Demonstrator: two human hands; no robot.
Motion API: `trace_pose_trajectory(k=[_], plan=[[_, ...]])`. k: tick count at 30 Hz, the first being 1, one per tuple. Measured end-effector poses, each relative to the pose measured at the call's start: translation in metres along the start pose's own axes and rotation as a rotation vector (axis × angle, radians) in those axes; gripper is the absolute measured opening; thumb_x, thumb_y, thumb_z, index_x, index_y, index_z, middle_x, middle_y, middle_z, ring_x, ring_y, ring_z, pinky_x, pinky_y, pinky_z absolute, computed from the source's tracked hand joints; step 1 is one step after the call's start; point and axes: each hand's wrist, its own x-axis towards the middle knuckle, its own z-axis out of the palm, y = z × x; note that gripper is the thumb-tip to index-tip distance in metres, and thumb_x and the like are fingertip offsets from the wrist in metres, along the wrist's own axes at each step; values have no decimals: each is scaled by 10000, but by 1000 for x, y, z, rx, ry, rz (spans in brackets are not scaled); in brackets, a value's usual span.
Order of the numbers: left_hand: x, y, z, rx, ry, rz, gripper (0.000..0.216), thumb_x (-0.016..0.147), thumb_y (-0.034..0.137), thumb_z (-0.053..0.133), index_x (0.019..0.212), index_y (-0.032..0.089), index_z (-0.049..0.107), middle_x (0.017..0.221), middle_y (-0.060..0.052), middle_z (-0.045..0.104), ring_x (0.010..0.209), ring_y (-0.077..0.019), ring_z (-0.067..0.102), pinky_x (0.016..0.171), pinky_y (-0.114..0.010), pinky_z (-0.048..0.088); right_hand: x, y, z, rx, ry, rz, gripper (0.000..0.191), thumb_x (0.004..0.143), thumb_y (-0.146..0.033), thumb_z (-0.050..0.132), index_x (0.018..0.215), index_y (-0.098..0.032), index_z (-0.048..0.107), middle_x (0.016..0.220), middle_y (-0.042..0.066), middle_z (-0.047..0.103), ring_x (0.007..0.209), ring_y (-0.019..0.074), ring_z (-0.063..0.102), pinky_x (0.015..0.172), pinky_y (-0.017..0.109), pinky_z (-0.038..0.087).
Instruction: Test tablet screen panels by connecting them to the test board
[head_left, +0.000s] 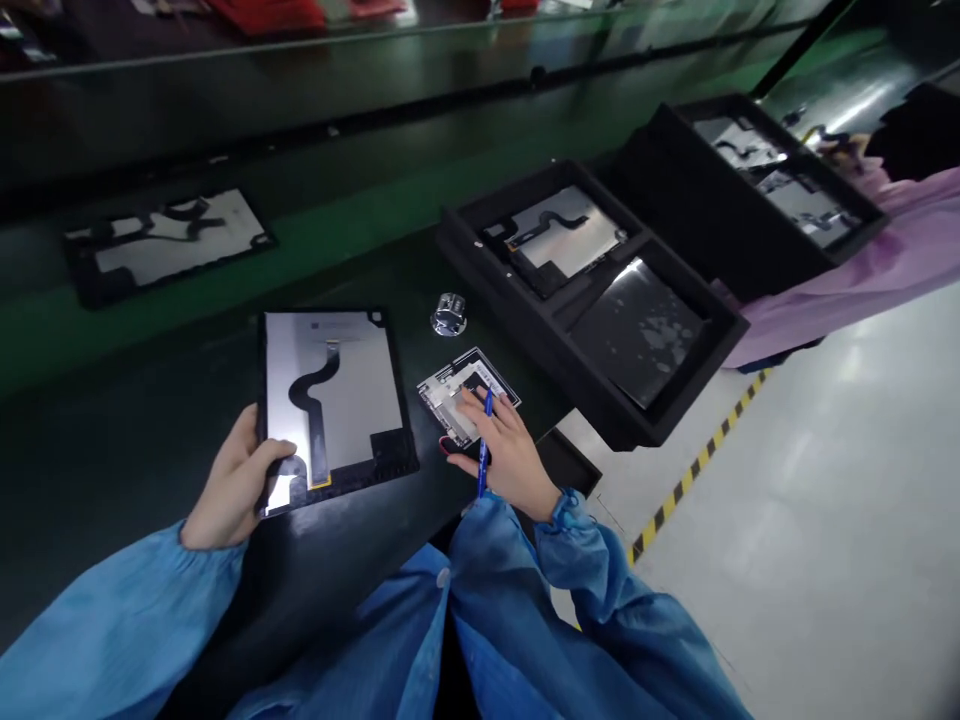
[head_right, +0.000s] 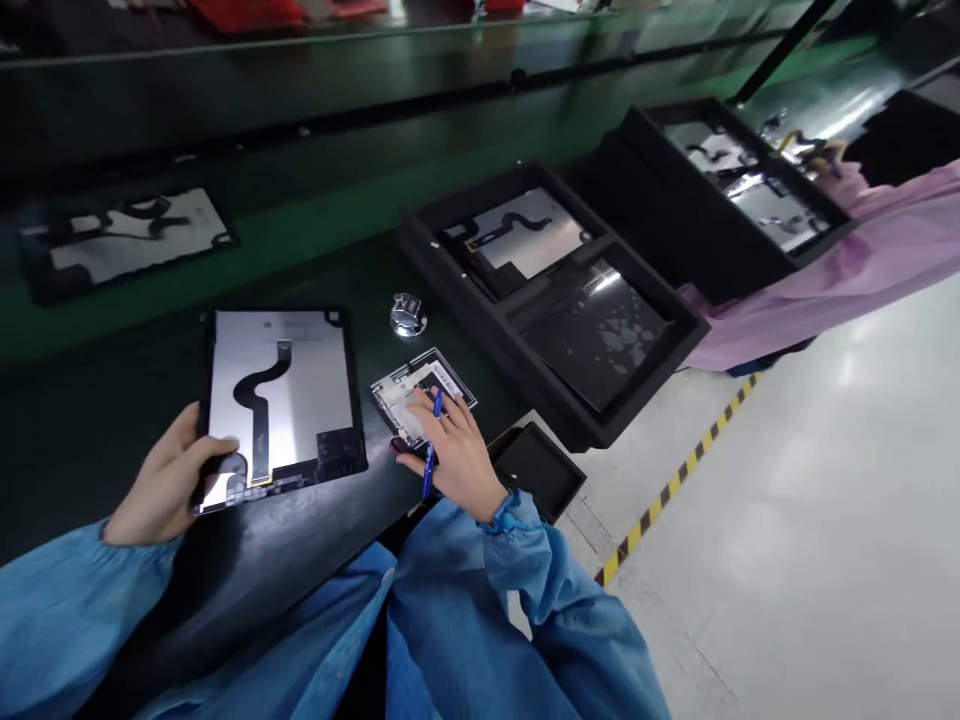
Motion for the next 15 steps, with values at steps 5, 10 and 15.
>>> trace_pose_trajectory(k=[5,10,15], plan=[[8,-7,3,175,-70,154,501,850,219,618,1334,256,491,1368,-45,632,1252,-275,600,974,-352,557,10,1,2,-43,94,169,503,890,-364,709,1337,-199,548,1510,130,535,1430,356,466,1178,582,397],[8,-12,-6,578,85,622,596,860,189,591,1442,105,492,1447,-178,535,1241,-314,598,988,-418,573,12,-14,-22,144,366,312,236,977,-393,571,1141,-239,641,1217,89,735,1080,254,709,932,407,577],[22,-13,0,829,202,1012,465,879,151,557,1342,138,598,1360,-169,604,1276,-335,569,1099,-511,477,32,-52,-21,718,187,313,355,1029,-446,426,1333,-281,500,1071,41,747,786,155,696,644,280,563]])
